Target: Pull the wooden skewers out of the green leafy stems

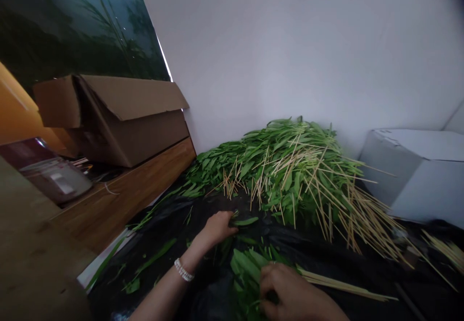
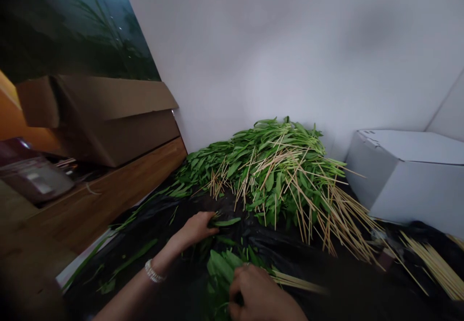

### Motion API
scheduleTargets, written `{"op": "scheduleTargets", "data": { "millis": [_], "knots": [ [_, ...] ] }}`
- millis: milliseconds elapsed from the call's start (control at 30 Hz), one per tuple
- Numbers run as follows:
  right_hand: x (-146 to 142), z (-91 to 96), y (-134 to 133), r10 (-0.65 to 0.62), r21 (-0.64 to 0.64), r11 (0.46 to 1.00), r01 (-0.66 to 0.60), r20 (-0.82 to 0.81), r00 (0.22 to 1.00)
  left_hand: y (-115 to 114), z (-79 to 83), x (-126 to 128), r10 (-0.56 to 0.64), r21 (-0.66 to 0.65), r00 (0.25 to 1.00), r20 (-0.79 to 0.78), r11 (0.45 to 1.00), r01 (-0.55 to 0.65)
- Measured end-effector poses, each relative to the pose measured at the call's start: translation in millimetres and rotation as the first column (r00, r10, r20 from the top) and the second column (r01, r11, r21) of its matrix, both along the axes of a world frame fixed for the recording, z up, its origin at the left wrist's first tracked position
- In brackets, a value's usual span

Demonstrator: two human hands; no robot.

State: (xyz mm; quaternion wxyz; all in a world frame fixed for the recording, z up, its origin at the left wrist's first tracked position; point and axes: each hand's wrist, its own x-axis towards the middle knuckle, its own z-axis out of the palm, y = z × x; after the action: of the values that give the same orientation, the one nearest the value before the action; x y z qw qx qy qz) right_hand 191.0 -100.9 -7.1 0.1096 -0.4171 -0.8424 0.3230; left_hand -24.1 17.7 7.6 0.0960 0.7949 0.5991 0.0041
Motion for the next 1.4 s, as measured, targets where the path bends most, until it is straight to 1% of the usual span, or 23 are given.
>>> {"op": "scheduleTargets", "data": {
  "millis": [67,100,200,300,433,533,600,667,733,800,867,933,967,1000,1067,1167,1233,1300,1400],
  "knots": [
    [0,-1.4,0,0.005,0.012,1.000,-0.005,-0.009,1.000,2,-9.9,-1,0.009,0.002,1.000,0.006,1.000,-0.009],
    [1,-2.2,0,0.006,0.016,1.000,-0.005,-0.012,1.000,3,-12.3,-2,0.010,0.007,1.000,0.012,1.000,-0.010],
    [1,-4.7,1,0.010,0.021,1.000,-0.010,-0.019,1.000,10,-9.3,-11,0.013,0.034,0.999,0.039,0.999,-0.014],
    [1,-6.3,1,0.005,0.022,1.000,-0.004,-0.031,1.000,17,6.0,-26,0.016,0.057,0.997,0.069,0.998,-0.020],
    [0,-4.9,-1,-0.011,0.004,1.000,0.011,-0.027,1.000,18,37.0,-50,-0.005,0.034,0.994,0.110,0.999,0.001],
    [0,-2.8,-3,-0.032,-0.003,0.999,0.031,-0.036,0.999,7,56.7,-64,-0.086,-0.003,0.981,0.172,0.996,0.088],
    [-1,-2.3,-3,-0.029,-0.005,1.000,0.029,-0.026,0.999,-5,60.6,-70,-0.148,-0.043,0.965,0.216,0.986,0.161],
    [-1,-2.9,-3,-0.017,-0.003,1.000,0.017,-0.017,1.000,-18,53.5,-72,-0.162,-0.088,0.963,0.215,0.979,0.184],
    [-1,-4.1,-3,0.002,0.004,1.000,-0.002,-0.022,1.000,-33,35.6,-72,-0.136,-0.087,0.978,0.159,0.985,0.151],
    [-1,-5.4,-3,0.006,0.008,1.000,-0.005,-0.033,0.999,-45,11.2,-71,-0.090,-0.022,0.992,0.084,0.995,0.092],
    [-1,-6.4,-3,-0.013,0.004,1.000,0.013,-0.038,0.999,-51,-12.8,-72,-0.047,0.045,0.998,0.035,0.998,0.045],
    [-1,-6.9,-4,-0.031,0.003,1.000,0.031,-0.048,0.998,-51,-30.1,-74,-0.035,0.104,0.998,0.048,0.994,0.030],
    [-1,-7.2,-4,-0.031,0.003,1.000,0.031,-0.052,0.998,-49,-35.0,-76,-0.029,0.132,0.997,0.069,0.991,0.020],
    [0,-7.5,-3,-0.025,0.003,1.000,0.025,-0.055,0.998,-46,-37.2,-79,-0.021,0.160,0.995,0.095,0.987,0.005],
    [0,-8.0,-3,-0.013,-0.002,1.000,0.013,-0.055,0.998,-36,-34.4,-82,0.004,0.198,0.989,0.148,0.980,-0.034],
    [-1,-7.9,-2,-0.023,-0.011,1.000,0.023,-0.051,0.998,-24,-20.3,-80,0.007,0.219,0.976,0.219,0.974,-0.056],
    [-1,-6.4,-2,-0.023,-0.015,1.000,0.022,-0.040,0.999,-19,-11.8,-71,-0.012,0.227,0.972,0.236,0.973,-0.043],
    [-2,-3.9,-2,-0.013,-0.015,1.000,0.013,-0.024,1.000,-17,-8.7,-57,-0.022,0.237,0.980,0.198,0.971,-0.026],
    [-3,-1.0,-2,-0.010,-0.004,1.000,0.010,-0.010,1.000,-19,-14.9,-33,0.031,0.230,0.998,0.053,0.972,-0.043]
  ]
}}
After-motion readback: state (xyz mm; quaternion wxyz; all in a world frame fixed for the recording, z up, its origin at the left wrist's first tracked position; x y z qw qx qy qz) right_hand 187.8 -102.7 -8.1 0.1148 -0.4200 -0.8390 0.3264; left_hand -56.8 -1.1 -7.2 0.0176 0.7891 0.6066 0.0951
